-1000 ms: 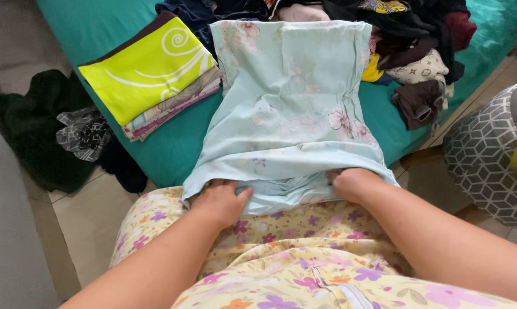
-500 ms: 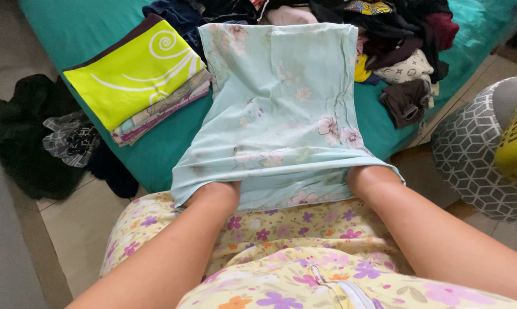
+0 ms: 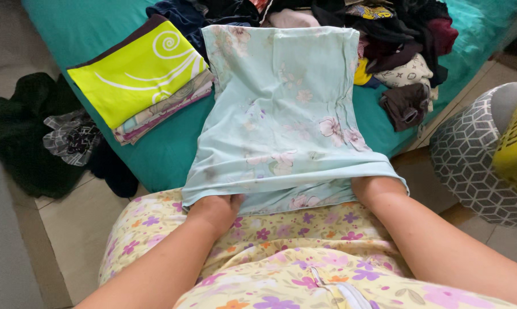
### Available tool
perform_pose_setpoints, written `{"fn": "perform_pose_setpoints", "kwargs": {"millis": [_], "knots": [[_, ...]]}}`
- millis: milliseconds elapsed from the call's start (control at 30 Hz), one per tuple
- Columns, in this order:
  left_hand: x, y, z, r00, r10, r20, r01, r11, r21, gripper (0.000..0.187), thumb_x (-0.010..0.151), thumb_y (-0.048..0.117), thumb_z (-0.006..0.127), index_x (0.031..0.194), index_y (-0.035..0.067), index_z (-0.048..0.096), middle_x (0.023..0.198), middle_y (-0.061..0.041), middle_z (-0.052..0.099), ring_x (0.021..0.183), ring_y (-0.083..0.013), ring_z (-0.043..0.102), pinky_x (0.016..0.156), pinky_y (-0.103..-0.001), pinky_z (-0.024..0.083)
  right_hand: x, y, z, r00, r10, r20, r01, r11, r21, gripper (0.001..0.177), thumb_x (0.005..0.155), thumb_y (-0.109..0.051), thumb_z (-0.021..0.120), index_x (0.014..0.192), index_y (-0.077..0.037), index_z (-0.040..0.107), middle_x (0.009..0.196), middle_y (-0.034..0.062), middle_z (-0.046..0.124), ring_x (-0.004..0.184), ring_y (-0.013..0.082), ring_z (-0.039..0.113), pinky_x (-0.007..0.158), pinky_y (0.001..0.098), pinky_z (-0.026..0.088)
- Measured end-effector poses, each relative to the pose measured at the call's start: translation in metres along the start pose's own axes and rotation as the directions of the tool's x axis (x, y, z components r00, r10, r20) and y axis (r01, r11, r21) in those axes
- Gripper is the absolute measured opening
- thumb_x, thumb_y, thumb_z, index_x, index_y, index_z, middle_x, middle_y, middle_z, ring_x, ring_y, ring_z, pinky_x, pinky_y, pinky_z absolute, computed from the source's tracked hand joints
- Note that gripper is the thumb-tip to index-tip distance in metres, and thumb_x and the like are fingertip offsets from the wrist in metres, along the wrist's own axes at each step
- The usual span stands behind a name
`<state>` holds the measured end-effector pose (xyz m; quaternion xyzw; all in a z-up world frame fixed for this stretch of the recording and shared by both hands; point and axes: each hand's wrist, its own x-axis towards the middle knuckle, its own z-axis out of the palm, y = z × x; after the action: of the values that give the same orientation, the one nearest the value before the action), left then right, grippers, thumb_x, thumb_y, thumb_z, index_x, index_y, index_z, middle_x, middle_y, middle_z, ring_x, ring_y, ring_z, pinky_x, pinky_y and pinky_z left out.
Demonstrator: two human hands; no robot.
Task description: The person folds several pieces of clothing on a bed, including a purple and yellow patterned cloth, a light blue floral cloth, and a beige patterned cloth. Each item is unfolded, smoothed, folded into a compact rectangle, and stacked on the bed.
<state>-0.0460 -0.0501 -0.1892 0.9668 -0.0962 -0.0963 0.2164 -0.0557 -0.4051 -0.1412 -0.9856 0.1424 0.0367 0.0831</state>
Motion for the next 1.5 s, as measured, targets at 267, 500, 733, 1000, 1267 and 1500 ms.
{"fn": "perform_pose_setpoints", "kwargs": {"millis": [267,500,733,1000,1267,1500], "knots": [[0.003,0.026,-0.023,0.992,-0.117,-0.056,0.127,0.967,0.222,0.074,0.094,0.062,0.043,0.158,0.026,0.029,0.166,-0.013,0.021,0.15,-0.0385,0.02,0.119,-0.053,0.017,-0.035,-0.042,-0.047,0.991,-0.122,0.047,0.114,0.984,0.134,0.041,0.098,-0.031,0.043,0.131,-0.021,0.065,0.134,0.0133,0.063,0.125,0.0364,0.056,0.098,0.046,0.048],[0.04,0.036,-0.029,0.979,-0.185,-0.084,0.186,0.982,0.011,0.078,0.092,0.065,0.041,0.157,0.024,0.028,0.166,-0.009,0.018,0.151,-0.0327,0.016,0.12,-0.047,0.016,-0.042,-0.057,-0.063,0.99,-0.142,0.002,0.138,0.969,0.207,0.042,0.1,-0.034,0.045,0.133,-0.017,0.063,0.134,0.0147,0.065,0.123,0.0385,0.06,0.097,0.0447,0.051],[0.04,0.017,-0.016,0.956,-0.286,0.067,0.287,0.958,0.004,0.063,0.097,0.054,0.042,0.147,0.017,0.047,0.155,-0.015,0.041,0.14,-0.0377,0.039,0.112,-0.048,0.034,-0.03,-0.034,-0.039,0.973,-0.013,0.231,0.027,0.998,-0.054,0.057,0.088,-0.049,0.067,0.139,-0.024,0.061,0.142,0.0091,0.06,0.132,0.0298,0.056,0.107,0.0396,0.047],[0.05,0.028,-0.011,0.903,-0.377,-0.207,0.283,0.883,-0.375,0.056,0.098,0.047,0.045,0.14,0.011,0.057,0.145,-0.019,0.055,0.13,-0.041,0.054,0.106,-0.048,0.045,-0.031,-0.041,-0.036,0.995,-0.079,0.069,0.081,0.996,-0.022,0.041,0.095,-0.041,0.059,0.131,-0.022,0.066,0.136,0.0103,0.064,0.125,0.0338,0.059,0.102,0.0412,0.051],[0.063,-0.009,0.014,0.956,-0.272,-0.106,0.268,0.962,-0.053,0.044,0.1,0.033,0.047,0.137,0.013,0.061,0.143,-0.02,0.058,0.126,-0.0425,0.058,0.103,-0.05,0.048,-0.042,-0.033,-0.039,0.978,-0.091,0.186,0.074,0.993,0.096,0.046,0.094,-0.046,0.055,0.136,-0.029,0.064,0.141,0.0036,0.062,0.132,0.0289,0.055,0.105,0.0385,0.048],[0.038,-0.022,-0.002,0.979,-0.132,-0.157,0.131,0.991,-0.018,0.041,0.097,0.036,0.056,0.132,0.014,0.064,0.137,-0.019,0.061,0.124,-0.0411,0.058,0.104,-0.048,0.048,-0.045,0.016,-0.023,0.931,-0.213,0.296,0.144,0.96,0.238,0.066,0.086,-0.056,0.067,0.141,-0.021,0.059,0.151,0.0099,0.052,0.139,0.0273,0.048,0.111,0.0364,0.04]]}}
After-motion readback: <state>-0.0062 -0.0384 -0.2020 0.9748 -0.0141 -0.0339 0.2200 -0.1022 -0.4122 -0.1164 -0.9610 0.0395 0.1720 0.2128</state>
